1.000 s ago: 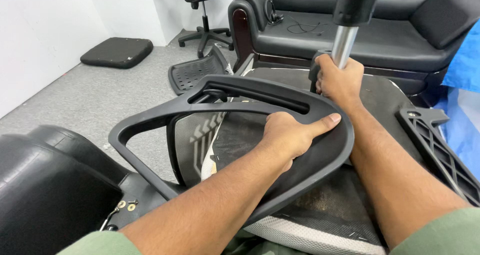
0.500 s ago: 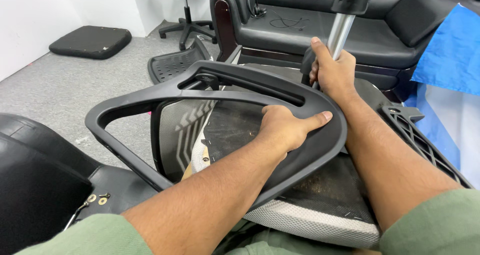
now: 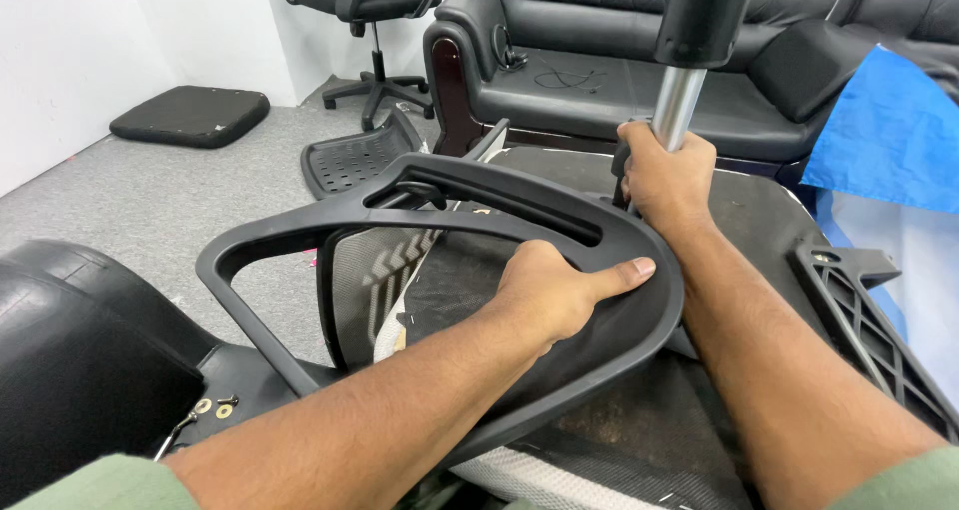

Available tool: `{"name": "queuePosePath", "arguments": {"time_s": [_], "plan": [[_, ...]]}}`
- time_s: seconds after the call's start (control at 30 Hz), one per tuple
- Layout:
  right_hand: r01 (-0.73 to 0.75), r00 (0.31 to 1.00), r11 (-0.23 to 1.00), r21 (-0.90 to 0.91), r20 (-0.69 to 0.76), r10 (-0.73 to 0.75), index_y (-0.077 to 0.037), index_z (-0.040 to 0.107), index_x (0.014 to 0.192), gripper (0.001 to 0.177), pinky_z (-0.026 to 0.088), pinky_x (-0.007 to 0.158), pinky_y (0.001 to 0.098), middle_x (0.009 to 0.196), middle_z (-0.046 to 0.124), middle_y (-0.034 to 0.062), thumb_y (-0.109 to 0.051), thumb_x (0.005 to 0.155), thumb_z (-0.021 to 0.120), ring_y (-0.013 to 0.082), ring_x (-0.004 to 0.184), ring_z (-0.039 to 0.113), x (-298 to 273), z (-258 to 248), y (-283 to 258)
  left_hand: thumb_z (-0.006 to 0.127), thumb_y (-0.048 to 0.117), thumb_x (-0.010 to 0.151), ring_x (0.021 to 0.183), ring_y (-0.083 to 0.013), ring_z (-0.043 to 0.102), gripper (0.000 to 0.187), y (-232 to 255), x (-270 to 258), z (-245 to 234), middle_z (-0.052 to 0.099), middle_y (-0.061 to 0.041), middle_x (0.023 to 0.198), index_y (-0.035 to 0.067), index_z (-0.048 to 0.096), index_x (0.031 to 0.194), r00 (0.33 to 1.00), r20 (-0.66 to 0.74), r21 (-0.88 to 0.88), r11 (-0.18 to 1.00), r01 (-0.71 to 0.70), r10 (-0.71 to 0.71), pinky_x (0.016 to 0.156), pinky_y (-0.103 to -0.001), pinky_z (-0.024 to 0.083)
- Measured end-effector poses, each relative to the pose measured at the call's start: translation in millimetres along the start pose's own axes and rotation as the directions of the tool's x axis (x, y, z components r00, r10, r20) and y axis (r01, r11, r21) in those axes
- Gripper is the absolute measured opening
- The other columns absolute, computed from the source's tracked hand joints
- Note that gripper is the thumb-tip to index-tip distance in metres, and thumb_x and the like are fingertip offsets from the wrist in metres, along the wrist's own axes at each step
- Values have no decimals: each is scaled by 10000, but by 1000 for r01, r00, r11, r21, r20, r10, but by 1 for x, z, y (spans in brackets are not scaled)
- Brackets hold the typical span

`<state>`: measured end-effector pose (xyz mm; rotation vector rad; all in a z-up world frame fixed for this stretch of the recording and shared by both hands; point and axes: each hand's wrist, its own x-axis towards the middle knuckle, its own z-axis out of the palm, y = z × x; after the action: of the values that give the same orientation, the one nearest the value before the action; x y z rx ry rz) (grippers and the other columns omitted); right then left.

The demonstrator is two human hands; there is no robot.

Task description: The person uses a screwdriver to tighten screws on a chair base and then attaches a chair armrest to the seat. The person handles the chair base, armrest, and screws while working on the chair assembly.

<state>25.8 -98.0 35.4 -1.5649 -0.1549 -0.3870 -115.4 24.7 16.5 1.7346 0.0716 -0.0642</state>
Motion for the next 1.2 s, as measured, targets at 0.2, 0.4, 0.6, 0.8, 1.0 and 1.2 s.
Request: {"name": "queuePosePath", "arguments": {"time_s": [0.2,0.4,0.6,0.8,1.0,1.2], "plan": [[-3,997,994,113,76,-6,-24,667,839,116,393,433,280,599,521,2,-132,877,684,91,459,457,-23,-9,-10,844,432,735,728,-189,780,471,-3,-32,5,823,-123,866,0,793,914,1000,-23,36,999,3,-2,663,-315,604],[23,979,989,149,195,-53,-74,533,751,294,405,481,286,598,497,6,-199,912,745,119,487,450,-31,-13,-16,881,440,716,725,-200,777,530,-5,-44,11,803,-153,876,-32,765,928,991,-126,40,998,-40,45,685,-334,620],[-25,955,990,136,295,-17,-100,578,847,251,476,596,253,695,569,5,-284,905,738,118,633,556,-31,-22,-18,870,363,689,736,-224,804,474,-12,-25,12,816,-157,876,-28,770,938,993,-78,-128,986,-102,93,656,-334,639],[570,772,780,-259,-156,-616,-39,582,1036,331,485,689,278,853,575,-10,-319,1014,757,86,771,532,-66,-36,-42,919,348,699,804,-277,797,827,-10,-17,14,742,-257,1008,-156,478,1183,990,-142,-119,993,3,-20,721,-347,674],[518,846,548,-657,488,-214,-52,752,1033,383,569,824,368,956,774,127,-391,858,778,230,906,729,-78,-2,-79,875,428,741,938,-302,791,958,-4,-21,13,716,-274,1090,-138,355,1312,991,-90,-49,994,98,-102,833,-331,655],[430,881,347,-834,471,41,-122,676,1274,664,537,1012,451,1230,719,149,-494,745,826,307,1164,683,-86,36,-66,877,448,772,1122,-249,679,925,-15,-6,13,565,-159,1275,-31,400,1403,996,-83,125,992,-11,22,912,-369,610]]}}
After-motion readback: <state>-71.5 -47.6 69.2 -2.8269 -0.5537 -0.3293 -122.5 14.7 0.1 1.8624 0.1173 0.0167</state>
